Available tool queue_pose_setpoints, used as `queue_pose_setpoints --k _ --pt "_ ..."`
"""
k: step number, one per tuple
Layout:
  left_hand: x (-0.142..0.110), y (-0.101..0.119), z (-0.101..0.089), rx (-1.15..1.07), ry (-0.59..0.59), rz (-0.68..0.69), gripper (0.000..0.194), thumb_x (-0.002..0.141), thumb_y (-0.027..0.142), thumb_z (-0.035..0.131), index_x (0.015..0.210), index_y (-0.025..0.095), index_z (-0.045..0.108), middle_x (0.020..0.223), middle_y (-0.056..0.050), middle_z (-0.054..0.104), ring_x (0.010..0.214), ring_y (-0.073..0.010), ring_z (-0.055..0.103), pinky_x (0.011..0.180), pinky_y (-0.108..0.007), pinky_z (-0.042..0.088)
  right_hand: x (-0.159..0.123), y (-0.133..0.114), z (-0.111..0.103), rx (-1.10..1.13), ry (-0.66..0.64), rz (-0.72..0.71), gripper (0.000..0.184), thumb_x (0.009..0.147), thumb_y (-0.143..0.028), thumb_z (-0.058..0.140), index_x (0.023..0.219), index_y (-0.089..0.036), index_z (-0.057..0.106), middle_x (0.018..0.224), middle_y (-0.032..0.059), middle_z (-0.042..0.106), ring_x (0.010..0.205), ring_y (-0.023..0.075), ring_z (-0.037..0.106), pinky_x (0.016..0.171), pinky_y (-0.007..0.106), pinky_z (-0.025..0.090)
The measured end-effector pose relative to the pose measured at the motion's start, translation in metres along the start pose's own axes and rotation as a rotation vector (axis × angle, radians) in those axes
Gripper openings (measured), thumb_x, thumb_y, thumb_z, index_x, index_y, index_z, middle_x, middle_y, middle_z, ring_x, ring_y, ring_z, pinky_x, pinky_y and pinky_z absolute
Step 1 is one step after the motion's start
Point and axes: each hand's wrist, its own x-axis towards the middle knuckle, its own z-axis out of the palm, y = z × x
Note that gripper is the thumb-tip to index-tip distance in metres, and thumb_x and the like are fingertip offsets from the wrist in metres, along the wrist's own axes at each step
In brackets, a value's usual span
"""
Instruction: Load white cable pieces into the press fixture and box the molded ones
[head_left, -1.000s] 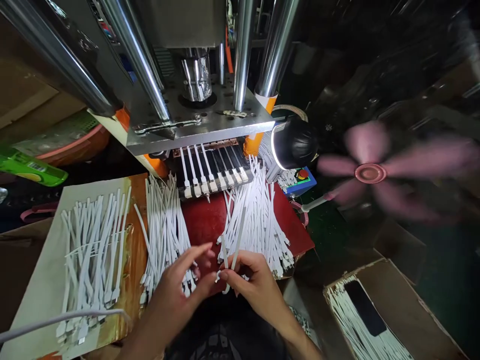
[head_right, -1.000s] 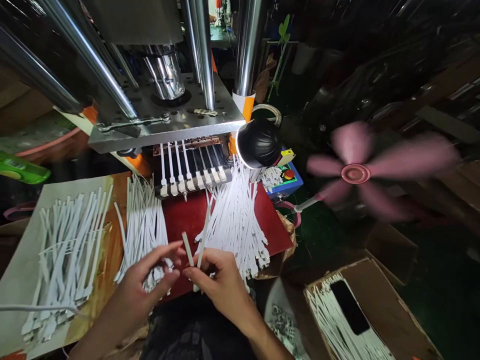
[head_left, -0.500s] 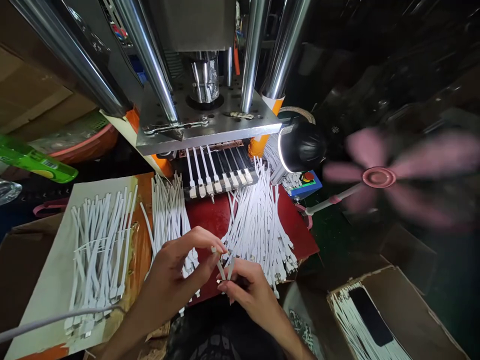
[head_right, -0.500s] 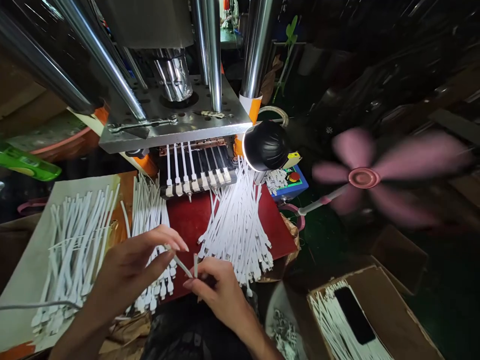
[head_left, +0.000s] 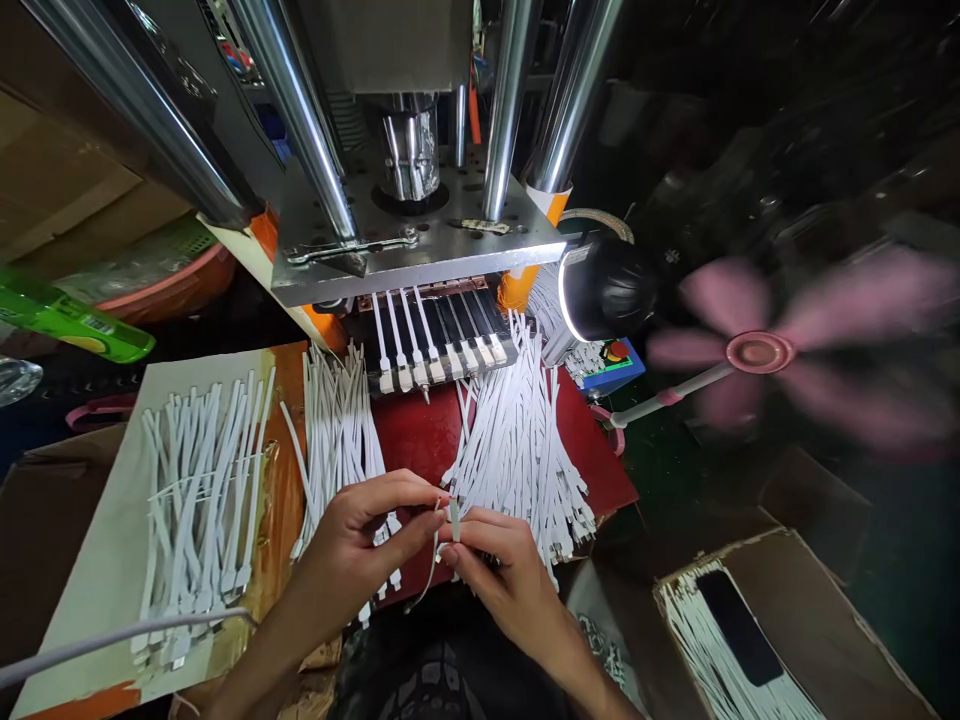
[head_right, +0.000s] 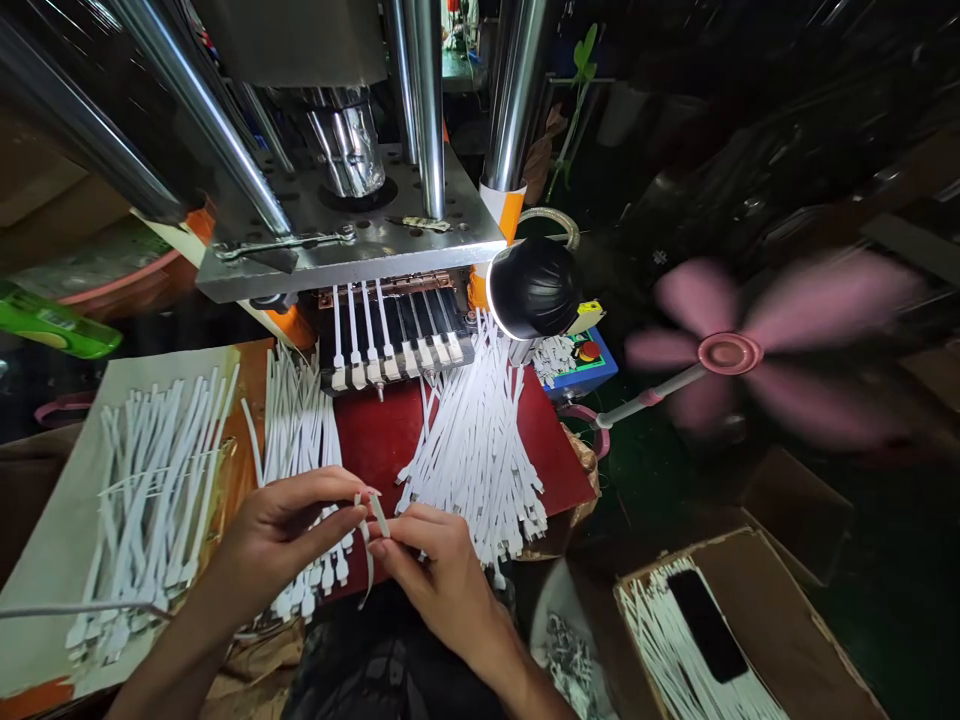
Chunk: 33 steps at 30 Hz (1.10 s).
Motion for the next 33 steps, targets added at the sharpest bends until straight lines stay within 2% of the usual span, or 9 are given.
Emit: queue_pose_setpoints --k 9,13,17,20,23,26,28,31,33 --pt "-0.001 0.004 -0.002 0.023 -0.009 0.08 0.013 0.094 0.019 0.07 0.094 0.026 0.081 0.093 -0.002 0.073 0.085 -0.0142 0.07 0.076 -0.021 0.055 0.009 -0.005 0.0 -0.022 -0.059 -0.016 0.036 0.102 -0.03 0.057 0.07 -0.019 0.067 0.068 -0.0016 0.054 0.066 0.0132 0.049 0.064 0.025 0.037" --pt "0.003 0.004 -0.004 0.098 0.022 0.111 0.011 0.096 0.022 0.067 0.091 0.024 0.076 0.089 -0.001 0.071 0.083 -0.0135 0.068 0.076 -0.022 0.053 0.011 -0.003 0.007 0.008 -0.026 0.003 0.027 0.099 -0.024 0.059 0.073 -0.018 0.064 0.071 -0.0024 0.053 0.067 0.0124 0.049 0.066 0.024 0.036" --pt "0.029 0.008 -0.018 0.247 0.222 0.121 0.012 0.098 0.029 0.065 0.092 0.023 0.073 0.091 0.0 0.072 0.084 -0.0155 0.068 0.075 -0.024 0.053 0.004 -0.002 0.011 0.001 -0.118 0.096 0.019 0.091 -0.018 0.068 0.073 -0.018 0.061 0.069 -0.0041 0.052 0.065 0.0116 0.047 0.063 0.023 0.034" --pt "0.069 0.006 -0.029 0.452 0.384 0.265 0.016 0.098 0.032 0.062 0.096 0.022 0.075 0.099 -0.003 0.073 0.096 -0.02 0.069 0.088 -0.031 0.054 0.012 -0.015 -0.011 0.031 -0.298 0.122 0.021 0.095 -0.027 0.068 0.077 -0.018 0.065 0.074 -0.0019 0.06 0.069 0.0125 0.054 0.064 0.023 0.038" --pt "0.118 -0.002 -0.033 0.713 0.42 0.395 0.023 0.1 0.029 0.057 0.096 0.017 0.076 0.102 -0.008 0.073 0.1 -0.0246 0.067 0.094 -0.039 0.052 0.052 -0.034 -0.054 -0.047 -0.298 0.052 0.033 0.098 -0.041 0.066 0.074 -0.019 0.066 0.071 -0.0018 0.061 0.066 0.0122 0.052 0.062 0.023 0.039" --pt "0.162 -0.012 -0.033 0.857 0.393 0.35 0.026 0.101 0.027 0.054 0.09 0.017 0.075 0.093 -0.009 0.074 0.089 -0.0244 0.068 0.088 -0.038 0.053 0.117 -0.042 -0.093 -0.107 -0.185 -0.025 0.041 0.091 -0.051 0.072 0.067 -0.019 0.061 0.061 -0.0042 0.053 0.057 0.0103 0.046 0.055 0.023 0.036" --pt "0.182 -0.016 -0.032 0.875 0.426 0.297 0.023 0.099 0.024 0.054 0.09 0.017 0.073 0.091 -0.009 0.074 0.086 -0.0249 0.068 0.086 -0.039 0.054 0.162 -0.039 -0.108 -0.092 -0.173 -0.038 0.043 0.087 -0.055 0.074 0.068 -0.019 0.06 0.057 -0.0053 0.051 0.052 0.0095 0.044 0.051 0.022 0.034" --pt "0.188 -0.02 -0.033 0.845 0.546 0.263 0.021 0.097 0.023 0.056 0.11 0.013 0.069 0.094 -0.011 0.074 0.09 -0.0279 0.07 0.089 -0.045 0.055 0.217 -0.029 -0.114 -0.064 -0.166 -0.04 0.042 0.084 -0.058 0.074 0.076 -0.018 0.064 0.059 -0.0049 0.054 0.052 0.0091 0.043 0.049 0.022 0.034" --pt "0.176 -0.021 -0.035 0.811 0.49 0.339 0.033 0.099 0.025 0.055 0.128 0.01 0.061 0.107 -0.014 0.074 0.098 -0.0278 0.071 0.093 -0.045 0.057 0.242 -0.023 -0.113 -0.083 -0.154 -0.053 0.042 0.082 -0.058 0.074 0.082 -0.017 0.067 0.067 -0.0023 0.06 0.056 0.0095 0.046 0.051 0.022 0.037"
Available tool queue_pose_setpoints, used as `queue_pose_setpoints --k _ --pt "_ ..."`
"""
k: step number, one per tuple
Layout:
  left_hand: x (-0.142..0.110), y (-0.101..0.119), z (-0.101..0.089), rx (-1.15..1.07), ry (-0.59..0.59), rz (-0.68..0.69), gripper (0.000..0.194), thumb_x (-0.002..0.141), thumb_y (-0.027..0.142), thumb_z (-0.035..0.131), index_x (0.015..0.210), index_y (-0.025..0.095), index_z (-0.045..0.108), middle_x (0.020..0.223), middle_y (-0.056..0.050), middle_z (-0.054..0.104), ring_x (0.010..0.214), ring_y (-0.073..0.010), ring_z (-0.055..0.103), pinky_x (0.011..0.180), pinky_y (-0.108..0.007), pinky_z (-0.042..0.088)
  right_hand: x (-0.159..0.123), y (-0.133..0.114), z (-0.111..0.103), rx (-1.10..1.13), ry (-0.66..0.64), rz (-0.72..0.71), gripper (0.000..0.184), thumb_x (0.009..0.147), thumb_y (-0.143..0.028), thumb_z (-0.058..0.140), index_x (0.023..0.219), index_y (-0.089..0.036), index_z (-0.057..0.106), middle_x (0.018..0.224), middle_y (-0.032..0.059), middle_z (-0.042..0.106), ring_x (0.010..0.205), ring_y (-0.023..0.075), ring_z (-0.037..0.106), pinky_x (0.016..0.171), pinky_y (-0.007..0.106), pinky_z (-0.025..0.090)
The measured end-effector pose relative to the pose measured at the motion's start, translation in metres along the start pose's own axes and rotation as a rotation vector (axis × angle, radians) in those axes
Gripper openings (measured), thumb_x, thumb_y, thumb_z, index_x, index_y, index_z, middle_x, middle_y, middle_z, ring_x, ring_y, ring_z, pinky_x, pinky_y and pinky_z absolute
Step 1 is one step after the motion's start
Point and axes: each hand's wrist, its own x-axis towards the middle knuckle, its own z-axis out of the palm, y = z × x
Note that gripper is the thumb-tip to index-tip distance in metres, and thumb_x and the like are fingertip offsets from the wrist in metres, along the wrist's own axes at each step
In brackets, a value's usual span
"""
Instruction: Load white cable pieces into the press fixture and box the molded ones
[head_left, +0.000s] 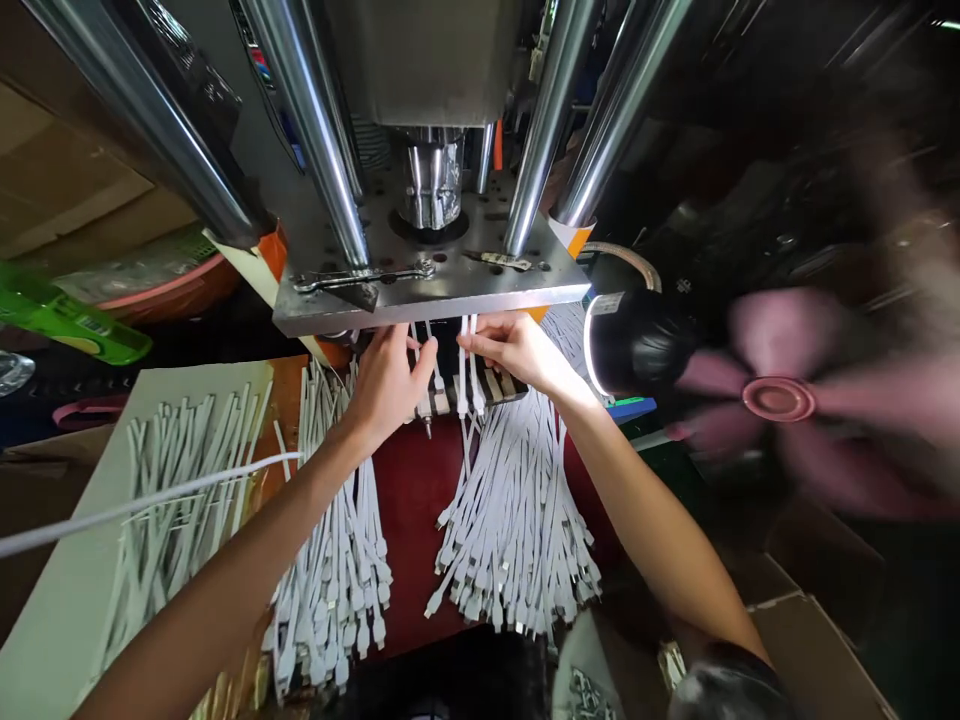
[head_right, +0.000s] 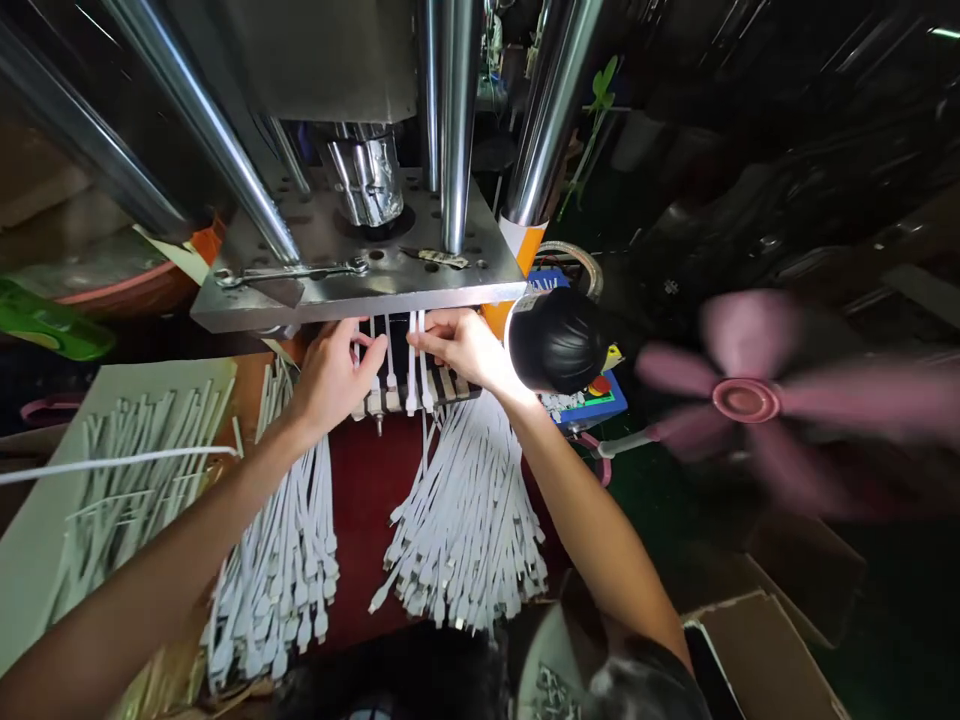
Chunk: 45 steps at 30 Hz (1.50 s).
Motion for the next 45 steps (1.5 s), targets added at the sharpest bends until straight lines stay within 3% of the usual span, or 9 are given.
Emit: queue_pose_setpoints --k 5,10,16,22,28,32,38,42,45 --pt "-0.027 -0.005 -0.017 0.064 -0.288 0.532 0.034 0.102 0.025 0.055 0.133 0.014 0.063 0.143 -0.018 0.063 0.131 -0.0307 0.06 0.109 -0.051 0.051 0.033 0.011 0.001 -0.144 0.001 0.04 0.039 0.083 -0.054 0.075 0.078 -0.017 0.063 0.068 -0.0012 0.061 0.056 0.0103 0.049 0.05 0.022 0.039" --pt "-0.028 -0.003 -0.011 0.285 -0.304 0.664 0.036 0.102 0.021 0.053 0.134 0.007 0.062 0.143 -0.021 0.064 0.136 -0.0343 0.057 0.109 -0.055 0.05 0.04 0.018 0.0 -0.256 0.076 0.031 0.039 0.089 -0.049 0.072 0.07 -0.018 0.056 0.059 -0.0045 0.052 0.053 0.0096 0.045 0.052 0.023 0.036" --pt "-0.035 0.016 -0.005 0.387 -0.307 0.573 0.043 0.102 0.036 0.055 0.135 0.009 0.062 0.145 -0.022 0.062 0.135 -0.0379 0.057 0.11 -0.058 0.047 0.037 0.026 -0.001 -0.185 0.079 -0.033 0.04 0.089 -0.047 0.071 0.067 -0.02 0.052 0.057 -0.006 0.047 0.054 0.0103 0.043 0.055 0.024 0.035" --pt "-0.045 0.03 -0.001 0.354 -0.273 0.427 0.047 0.101 0.039 0.055 0.138 0.011 0.061 0.144 -0.022 0.061 0.138 -0.0375 0.054 0.115 -0.059 0.043 0.031 0.034 0.003 -0.289 0.206 -0.089 0.025 0.091 -0.037 0.068 0.076 -0.02 0.058 0.066 -0.0031 0.057 0.063 0.0137 0.051 0.062 0.026 0.04" --pt "-0.047 0.03 0.002 0.344 -0.283 0.412 0.044 0.103 0.037 0.053 0.14 0.014 0.061 0.147 -0.02 0.06 0.141 -0.0355 0.052 0.119 -0.058 0.039 0.035 0.035 0.005 -0.299 0.19 -0.135 0.026 0.093 -0.039 0.068 0.078 -0.019 0.061 0.075 -0.0002 0.065 0.068 0.0148 0.056 0.067 0.027 0.044" --pt "-0.054 0.041 0.009 0.41 -0.244 0.345 0.044 0.103 0.031 0.052 0.141 0.011 0.06 0.148 -0.023 0.06 0.141 -0.0388 0.052 0.118 -0.062 0.039 0.013 0.02 0.005 -0.54 0.307 -0.111 0.015 0.097 -0.029 0.062 0.092 -0.016 0.068 0.085 0.0046 0.066 0.077 0.0184 0.06 0.076 0.029 0.048" --pt "-0.047 0.049 0.013 0.322 -0.279 0.254 0.057 0.101 0.036 0.049 0.147 0.002 0.052 0.155 -0.029 0.05 0.148 -0.0419 0.043 0.122 -0.069 0.027 -0.04 -0.003 0.014 -1.091 0.022 -0.11 0.042 0.101 -0.011 0.043 0.136 -0.017 0.065 0.114 0.0154 0.061 0.093 0.0243 0.062 0.083 0.034 0.051" --pt "-0.014 0.038 0.014 0.308 -0.281 0.208 0.054 0.103 0.031 0.04 0.147 0.0 0.05 0.154 -0.028 0.052 0.148 -0.0381 0.045 0.124 -0.066 0.021 -0.011 -0.009 0.021 -1.227 0.02 0.005 0.046 0.105 -0.016 0.037 0.147 -0.017 0.055 0.125 0.021 0.061 0.104 0.0313 0.064 0.082 0.039 0.052" --pt "0.008 0.026 0.016 0.339 -0.278 0.23 0.045 0.102 0.026 0.04 0.136 0.002 0.058 0.145 -0.028 0.06 0.138 -0.0377 0.055 0.118 -0.062 0.033 0.018 -0.008 0.02 -1.198 0.02 -0.001 0.042 0.105 -0.015 0.034 0.135 -0.013 0.063 0.126 0.0214 0.066 0.111 0.0326 0.063 0.087 0.04 0.052"
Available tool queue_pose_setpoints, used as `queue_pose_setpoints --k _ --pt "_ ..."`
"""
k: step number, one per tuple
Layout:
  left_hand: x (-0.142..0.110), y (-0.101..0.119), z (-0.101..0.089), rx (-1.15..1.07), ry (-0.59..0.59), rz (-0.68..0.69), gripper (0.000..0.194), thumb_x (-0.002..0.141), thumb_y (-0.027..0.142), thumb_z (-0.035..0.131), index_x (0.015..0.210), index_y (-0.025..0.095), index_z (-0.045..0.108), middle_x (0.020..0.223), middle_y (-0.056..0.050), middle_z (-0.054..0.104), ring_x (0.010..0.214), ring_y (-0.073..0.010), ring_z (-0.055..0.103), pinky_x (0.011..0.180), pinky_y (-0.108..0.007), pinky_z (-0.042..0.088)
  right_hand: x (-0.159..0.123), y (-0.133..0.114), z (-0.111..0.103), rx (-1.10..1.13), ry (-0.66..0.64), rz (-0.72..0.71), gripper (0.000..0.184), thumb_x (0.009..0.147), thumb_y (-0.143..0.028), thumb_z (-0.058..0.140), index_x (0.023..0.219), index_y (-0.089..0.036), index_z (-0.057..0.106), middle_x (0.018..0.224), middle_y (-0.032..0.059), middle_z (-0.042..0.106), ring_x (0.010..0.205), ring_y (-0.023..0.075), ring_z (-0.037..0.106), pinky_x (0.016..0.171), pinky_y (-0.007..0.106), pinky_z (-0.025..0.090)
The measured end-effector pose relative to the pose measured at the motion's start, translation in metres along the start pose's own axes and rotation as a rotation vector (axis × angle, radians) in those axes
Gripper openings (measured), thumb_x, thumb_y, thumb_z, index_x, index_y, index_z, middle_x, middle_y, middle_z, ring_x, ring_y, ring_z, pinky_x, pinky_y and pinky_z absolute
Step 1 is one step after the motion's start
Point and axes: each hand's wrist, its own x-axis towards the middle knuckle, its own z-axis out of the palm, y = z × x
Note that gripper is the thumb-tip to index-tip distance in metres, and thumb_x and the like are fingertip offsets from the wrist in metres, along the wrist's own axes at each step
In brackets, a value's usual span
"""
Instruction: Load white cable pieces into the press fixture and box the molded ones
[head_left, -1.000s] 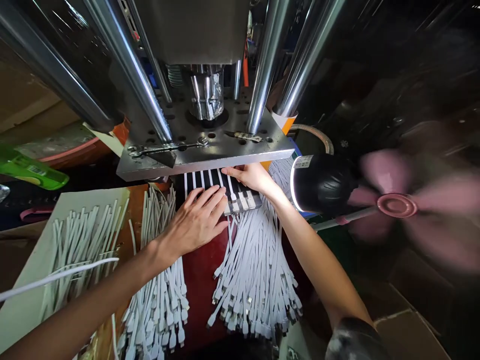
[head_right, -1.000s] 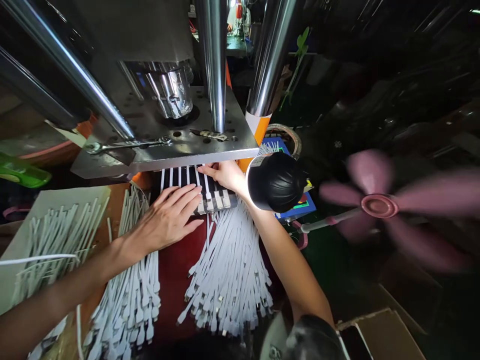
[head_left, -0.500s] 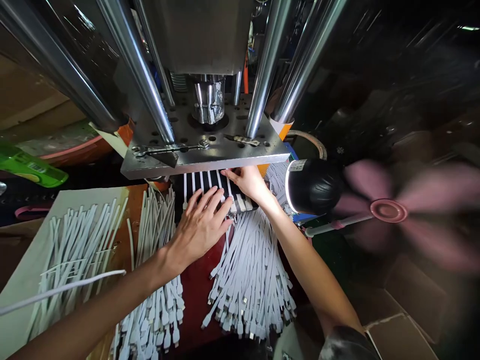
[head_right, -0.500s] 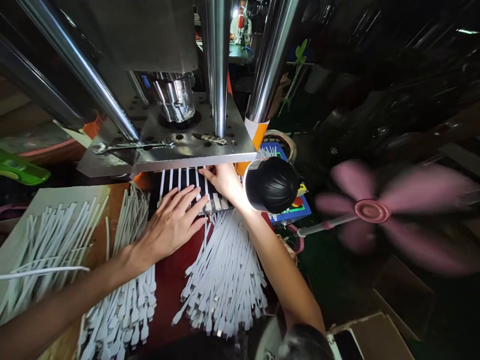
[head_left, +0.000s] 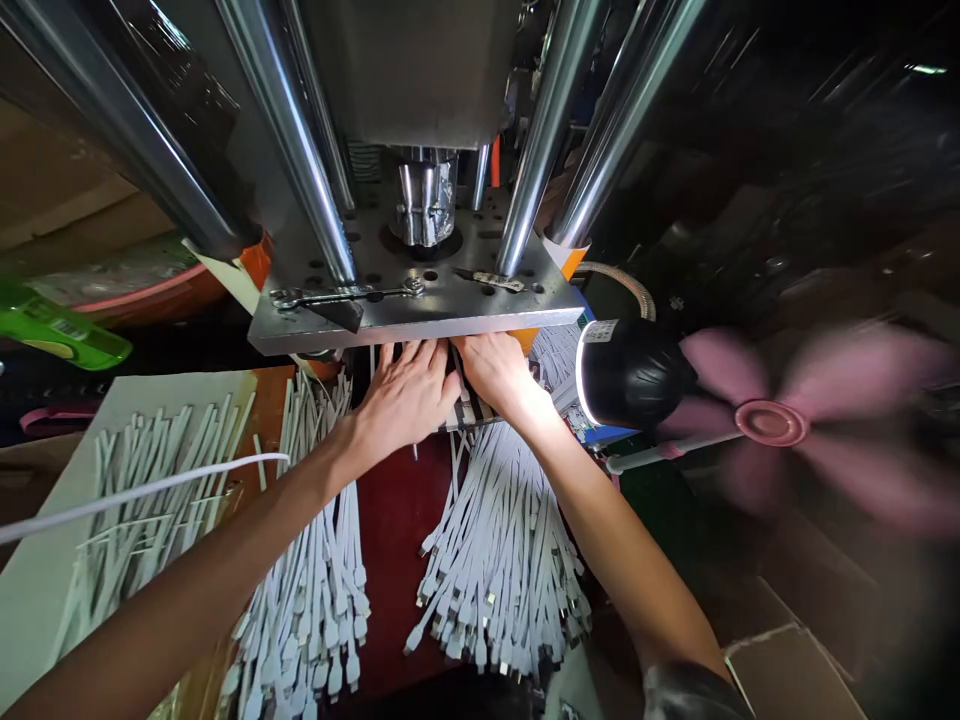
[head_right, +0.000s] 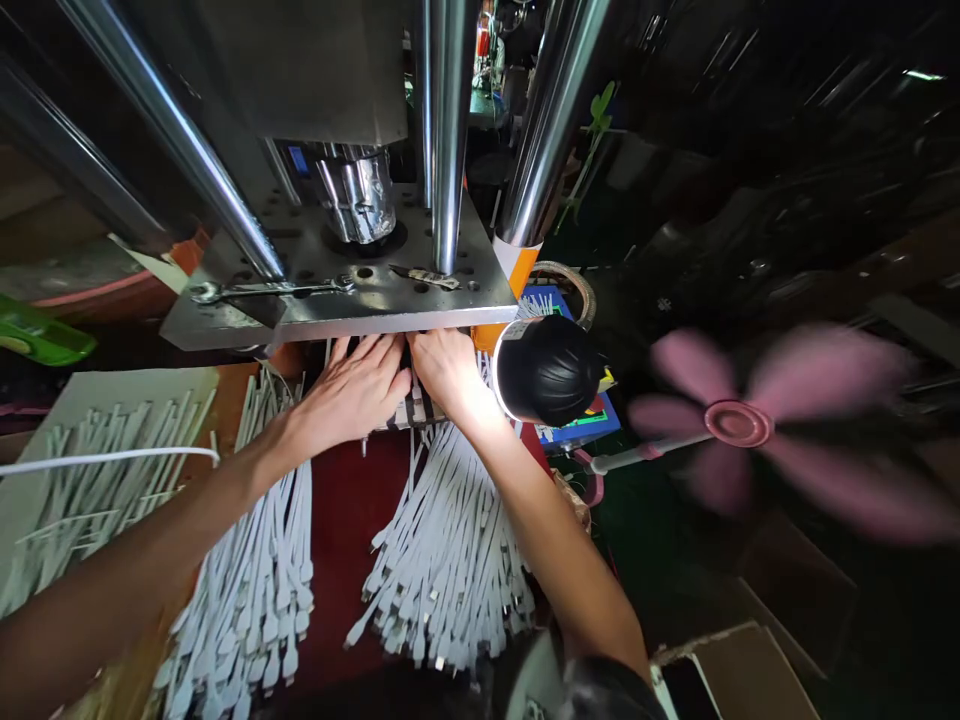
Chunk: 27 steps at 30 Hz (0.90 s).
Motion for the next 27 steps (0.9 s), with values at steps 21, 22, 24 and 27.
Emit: queue_pose_setpoints --k 21,22,24,27 --pt "-0.199 -0.008 -0.042 0.102 -0.385 -0.582 0.04 0.1 0.046 0.045 0.068 0.023 0.055 0.062 -0.007 0.068 0.054 -0.0252 0.064 0.051 -0.031 0.033 -0.213 -0.023 0.009 0.059 -0.311 0.511 0.033 0.103 -0.042 0.051 0.08 -0.021 0.06 0.071 0.0088 0.067 0.06 0.0242 0.063 0.054 0.032 0.023" --pt "-0.207 -0.01 -0.038 0.061 -0.416 -0.608 0.039 0.101 0.044 0.044 0.07 0.023 0.057 0.065 -0.008 0.07 0.058 -0.0261 0.066 0.053 -0.031 0.034 -0.223 -0.025 0.015 0.055 -0.366 0.565 0.033 0.104 -0.041 0.05 0.079 -0.021 0.059 0.073 0.0093 0.069 0.062 0.0245 0.064 0.054 0.031 0.021" --pt "-0.212 -0.013 -0.034 -0.008 -0.409 -0.636 0.04 0.102 0.043 0.043 0.072 0.023 0.061 0.071 -0.008 0.074 0.063 -0.0262 0.067 0.056 -0.032 0.034 -0.23 -0.027 0.026 0.107 -0.375 0.62 0.03 0.104 -0.034 0.047 0.079 -0.021 0.058 0.077 0.0089 0.071 0.067 0.0243 0.066 0.056 0.031 0.021" --pt "-0.208 -0.017 -0.041 -0.04 -0.356 -0.647 0.045 0.101 0.045 0.043 0.068 0.023 0.065 0.075 -0.009 0.075 0.062 -0.0254 0.064 0.058 -0.032 0.035 -0.227 -0.025 0.032 0.282 -0.21 0.637 0.028 0.102 -0.032 0.047 0.076 -0.023 0.055 0.073 0.0059 0.068 0.067 0.0232 0.064 0.058 0.03 0.025"
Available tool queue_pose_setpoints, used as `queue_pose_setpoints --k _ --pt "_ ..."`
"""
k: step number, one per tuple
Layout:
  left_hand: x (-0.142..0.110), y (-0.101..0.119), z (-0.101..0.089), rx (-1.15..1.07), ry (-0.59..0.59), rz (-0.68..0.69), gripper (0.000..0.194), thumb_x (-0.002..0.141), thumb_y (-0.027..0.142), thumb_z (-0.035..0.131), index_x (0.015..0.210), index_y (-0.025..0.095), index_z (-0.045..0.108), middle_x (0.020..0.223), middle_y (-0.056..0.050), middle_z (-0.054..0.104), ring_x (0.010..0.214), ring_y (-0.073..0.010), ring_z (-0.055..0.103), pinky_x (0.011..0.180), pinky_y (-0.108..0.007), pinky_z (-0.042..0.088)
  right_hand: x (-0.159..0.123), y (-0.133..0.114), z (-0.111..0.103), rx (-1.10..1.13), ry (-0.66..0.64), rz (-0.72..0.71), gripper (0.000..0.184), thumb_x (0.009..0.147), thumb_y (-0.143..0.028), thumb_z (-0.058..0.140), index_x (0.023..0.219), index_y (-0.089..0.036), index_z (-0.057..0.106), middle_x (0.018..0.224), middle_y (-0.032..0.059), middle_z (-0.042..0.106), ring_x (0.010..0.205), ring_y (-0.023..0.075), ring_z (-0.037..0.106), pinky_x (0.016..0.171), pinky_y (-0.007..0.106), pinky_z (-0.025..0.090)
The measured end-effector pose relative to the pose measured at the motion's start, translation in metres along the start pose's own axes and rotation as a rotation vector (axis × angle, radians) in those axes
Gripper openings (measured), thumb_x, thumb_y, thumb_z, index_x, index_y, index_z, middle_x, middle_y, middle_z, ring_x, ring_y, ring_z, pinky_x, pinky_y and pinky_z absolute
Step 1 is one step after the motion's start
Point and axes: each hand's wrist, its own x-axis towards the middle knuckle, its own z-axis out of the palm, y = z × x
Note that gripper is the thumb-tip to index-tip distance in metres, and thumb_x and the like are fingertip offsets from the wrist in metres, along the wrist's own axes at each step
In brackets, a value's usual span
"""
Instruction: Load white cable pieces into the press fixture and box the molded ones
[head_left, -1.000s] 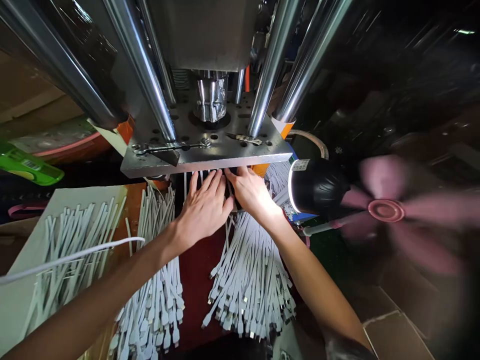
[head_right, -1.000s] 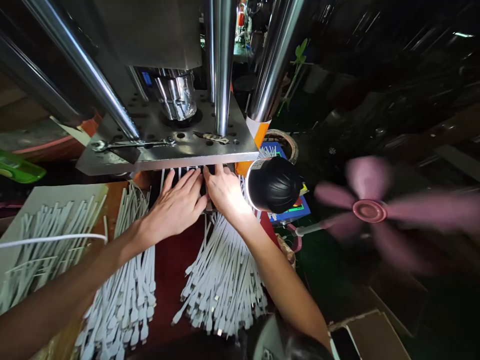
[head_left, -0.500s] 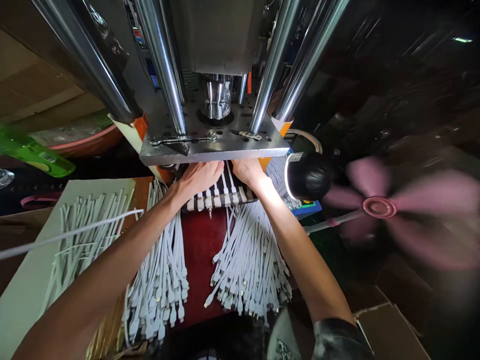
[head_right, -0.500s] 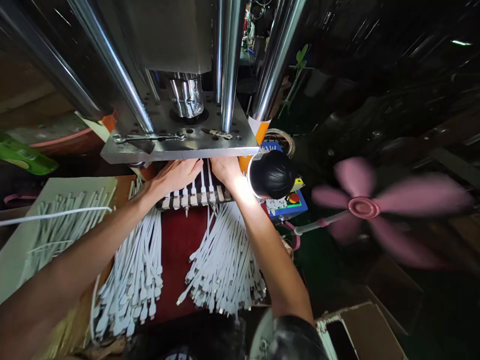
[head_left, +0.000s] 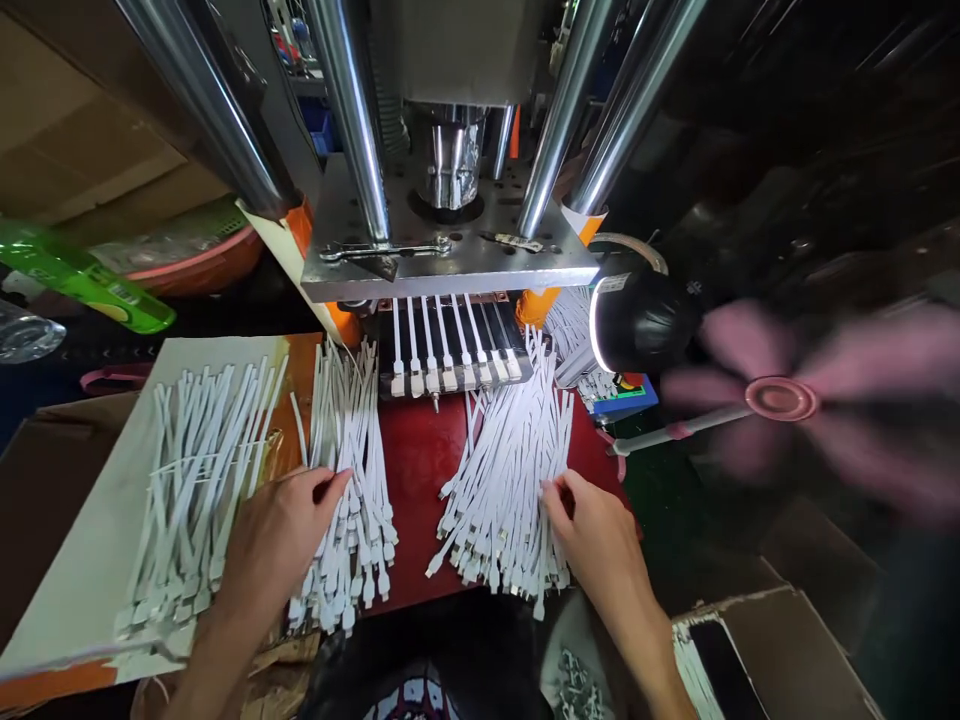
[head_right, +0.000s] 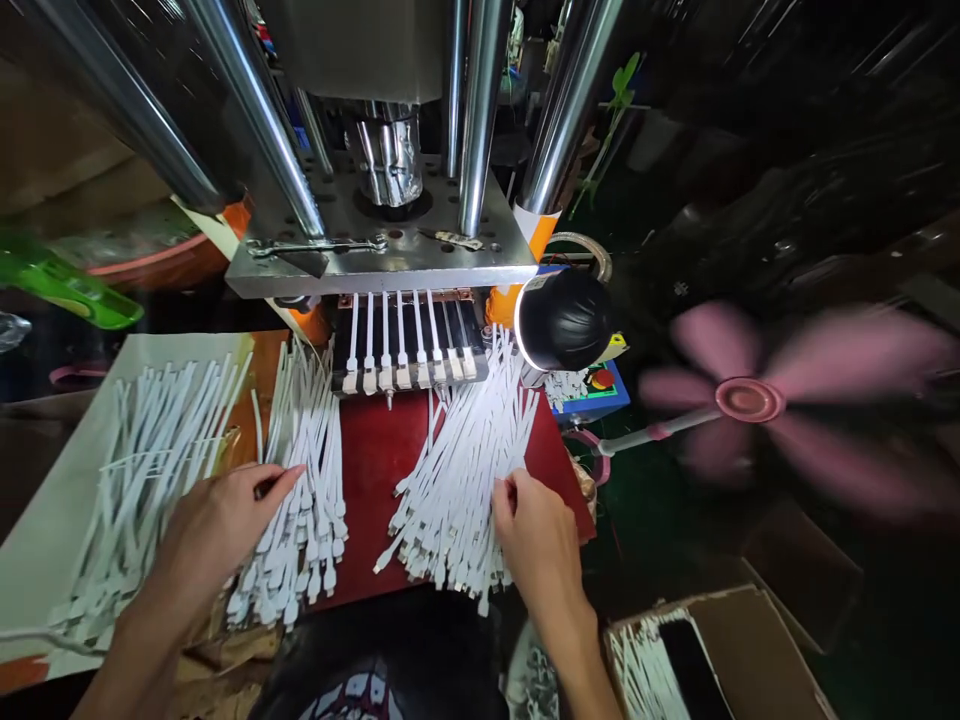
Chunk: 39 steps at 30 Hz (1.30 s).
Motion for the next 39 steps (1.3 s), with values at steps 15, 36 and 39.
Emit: queue_pose_setpoints --k 15,36,39 --pt "-0.049 0.046 0.018 -1.295 -0.346 -0.083 0.045 0.086 0.064 0.065 0.078 0.022 0.078 0.057 0.001 0.059 0.042 -0.0117 0.048 0.04 -0.024 0.04 -0.058 -0.066 0.014 0.869 -0.322 -0.631 0.019 0.095 -0.025 0.058 0.077 -0.023 0.057 0.068 -0.0036 0.055 0.062 0.0136 0.051 0.062 0.026 0.038" --pt "-0.051 0.071 0.004 -0.762 -0.163 0.518 0.025 0.095 0.03 0.067 0.119 0.026 0.07 0.091 -0.002 0.073 0.071 -0.0147 0.068 0.067 -0.024 0.054 -0.041 -0.048 0.017 1.1 -0.047 -0.519 0.027 0.1 -0.032 0.064 0.079 -0.017 0.074 0.072 0.0001 0.061 0.069 0.013 0.055 0.063 0.025 0.038" --pt "-0.026 0.084 -0.03 -0.894 -0.07 0.514 0.017 0.095 0.03 0.069 0.11 0.026 0.075 0.093 -0.002 0.07 0.074 -0.0134 0.065 0.067 -0.023 0.053 -0.046 -0.052 0.023 1.082 -0.04 -0.552 0.024 0.099 -0.028 0.066 0.079 -0.017 0.074 0.071 -0.0005 0.06 0.066 0.0123 0.054 0.062 0.024 0.038"
